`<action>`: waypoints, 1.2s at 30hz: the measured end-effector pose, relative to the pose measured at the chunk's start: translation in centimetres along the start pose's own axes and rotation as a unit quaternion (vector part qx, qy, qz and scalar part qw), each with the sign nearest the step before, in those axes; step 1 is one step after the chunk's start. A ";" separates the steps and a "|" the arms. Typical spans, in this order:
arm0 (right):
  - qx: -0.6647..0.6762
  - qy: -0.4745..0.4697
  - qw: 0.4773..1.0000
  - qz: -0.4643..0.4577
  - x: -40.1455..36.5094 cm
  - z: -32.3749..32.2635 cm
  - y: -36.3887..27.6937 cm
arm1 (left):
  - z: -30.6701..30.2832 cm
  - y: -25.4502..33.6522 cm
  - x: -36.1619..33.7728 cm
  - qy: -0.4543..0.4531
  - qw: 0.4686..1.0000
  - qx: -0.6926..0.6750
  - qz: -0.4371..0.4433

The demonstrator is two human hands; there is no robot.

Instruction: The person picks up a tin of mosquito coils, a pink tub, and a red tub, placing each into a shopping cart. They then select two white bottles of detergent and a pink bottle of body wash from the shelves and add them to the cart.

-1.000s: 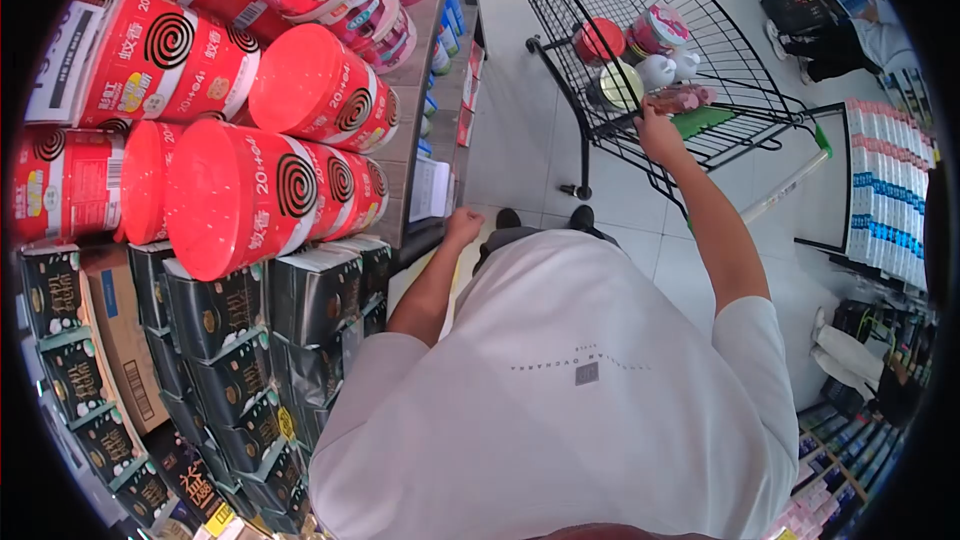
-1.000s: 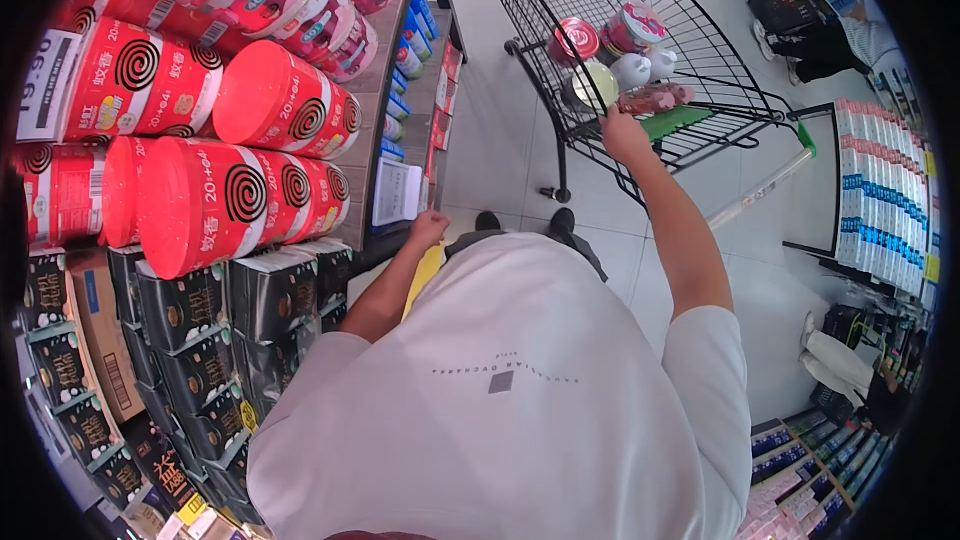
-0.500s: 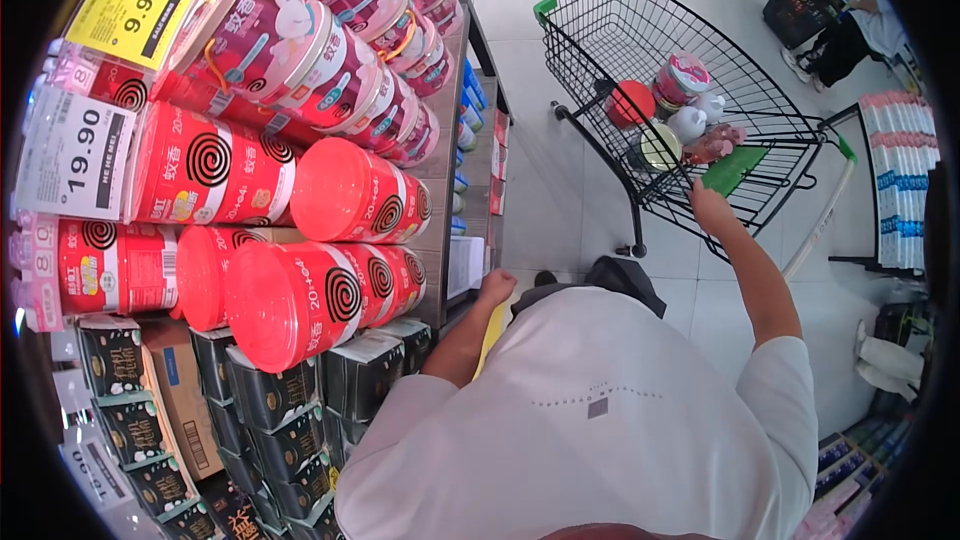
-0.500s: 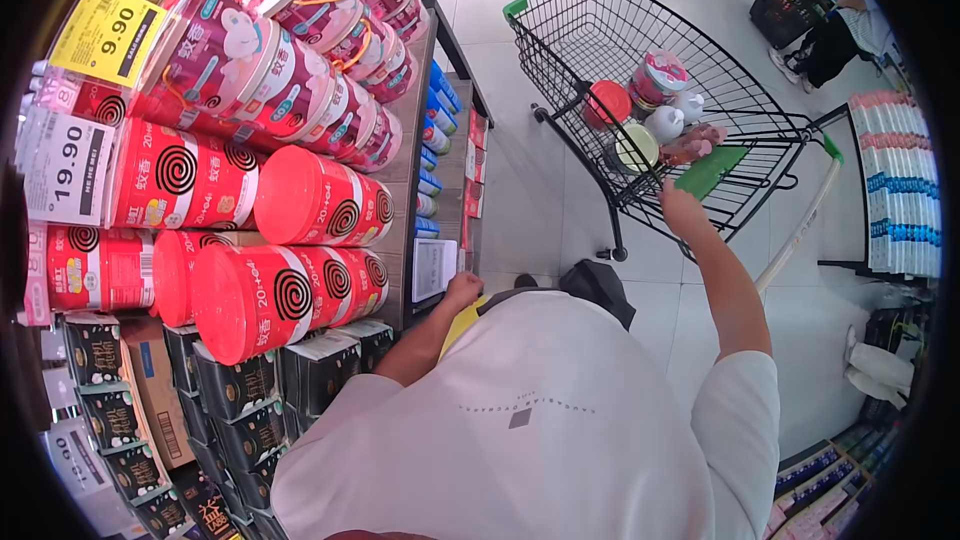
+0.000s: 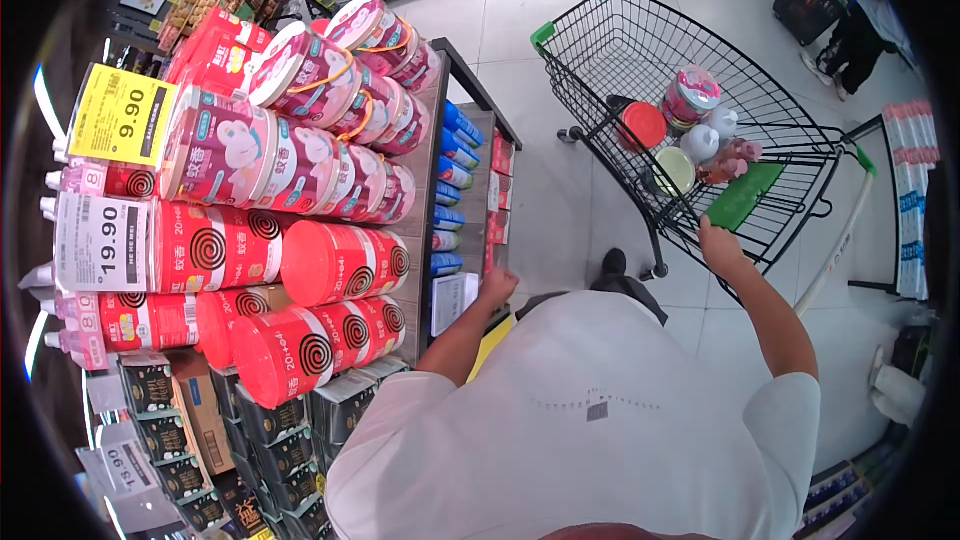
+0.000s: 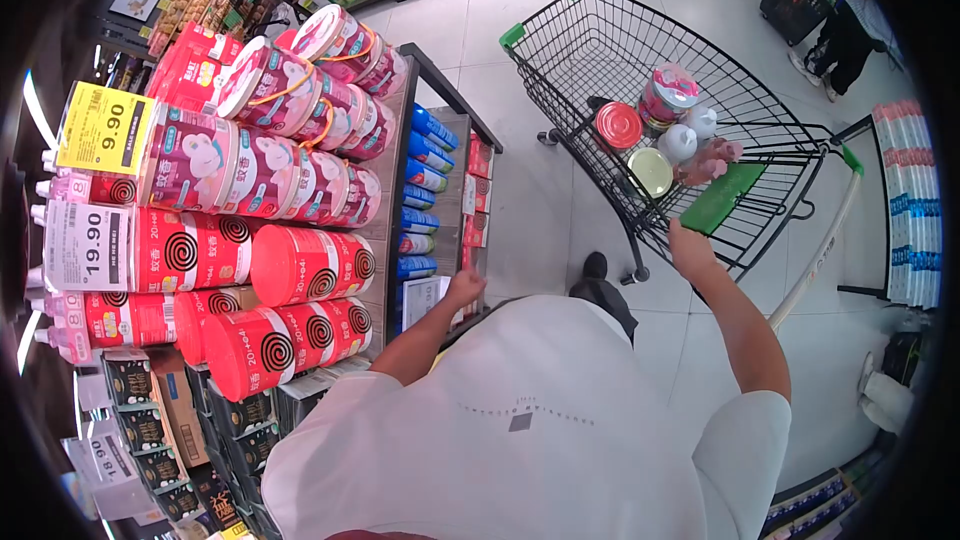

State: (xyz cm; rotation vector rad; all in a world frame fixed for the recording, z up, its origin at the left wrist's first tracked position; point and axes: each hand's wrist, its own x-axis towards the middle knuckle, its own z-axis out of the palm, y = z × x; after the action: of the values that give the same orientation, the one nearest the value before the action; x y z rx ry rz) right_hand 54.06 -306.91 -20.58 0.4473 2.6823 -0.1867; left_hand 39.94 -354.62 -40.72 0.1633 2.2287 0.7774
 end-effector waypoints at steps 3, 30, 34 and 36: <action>-0.010 -0.012 1.000 -0.002 0.8 -0.3 1.7 | -0.2 4.4 1.2 0.029 1.000 0.003 0.005; 0.158 0.118 0.980 0.038 30.4 -6.5 -6.4 | -4.3 4.2 16.4 0.043 0.983 -0.163 -0.072; 0.152 0.132 0.978 0.049 32.9 -6.8 -7.2 | -7.8 7.2 18.7 0.087 0.981 -0.153 -0.084; 0.146 0.143 0.978 0.035 33.5 -6.6 -7.1 | -8.9 8.2 20.8 0.078 0.966 -0.218 -0.115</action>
State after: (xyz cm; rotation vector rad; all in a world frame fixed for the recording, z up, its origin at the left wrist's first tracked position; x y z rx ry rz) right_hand 20.28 -302.84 -28.19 0.7053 2.9246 -0.5374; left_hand 18.13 -345.19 -44.16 -0.3751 2.1103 1.1553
